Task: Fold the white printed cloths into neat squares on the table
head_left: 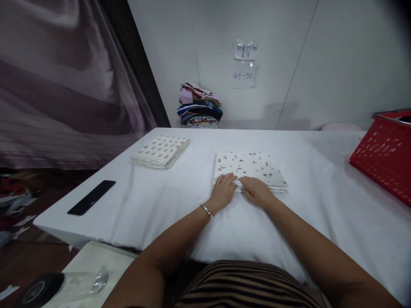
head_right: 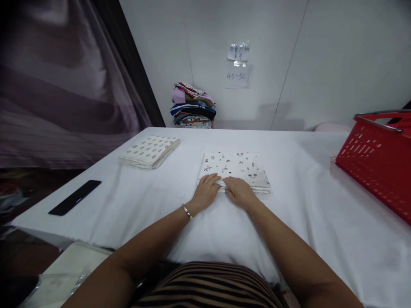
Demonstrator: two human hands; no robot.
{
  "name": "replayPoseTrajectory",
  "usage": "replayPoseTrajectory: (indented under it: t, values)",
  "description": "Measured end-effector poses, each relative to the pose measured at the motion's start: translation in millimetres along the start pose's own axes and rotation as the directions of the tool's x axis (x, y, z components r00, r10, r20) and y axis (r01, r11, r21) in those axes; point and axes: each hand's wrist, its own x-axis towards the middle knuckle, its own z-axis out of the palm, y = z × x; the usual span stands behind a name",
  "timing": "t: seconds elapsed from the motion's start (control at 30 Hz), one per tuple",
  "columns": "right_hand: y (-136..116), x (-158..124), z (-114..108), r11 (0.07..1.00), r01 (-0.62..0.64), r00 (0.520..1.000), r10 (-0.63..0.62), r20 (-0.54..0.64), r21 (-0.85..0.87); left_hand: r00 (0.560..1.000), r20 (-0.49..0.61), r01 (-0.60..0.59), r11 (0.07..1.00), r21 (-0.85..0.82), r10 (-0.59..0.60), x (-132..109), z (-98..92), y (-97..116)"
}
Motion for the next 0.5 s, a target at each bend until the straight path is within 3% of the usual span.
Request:
replayPoseTrajectory:
  t: [0.33, 0.5]
  values:
    - [9.9, -5.6, 12.0, 0.998, 0.056, 0.994, -0.06, -0.093, -0.037, 0.999, -0.01, 0.045, 0.995, -0.091, -0.046, 2.3, -4.3, 2.4]
    - [11.1, -5.0, 11.7, 0.999, 0.006, 0.998, -0.008, -0.057, -0.042, 0.998, -0.033, 0.041, 0.991, -0.127, -0.045, -0.9, -11.0, -1.4]
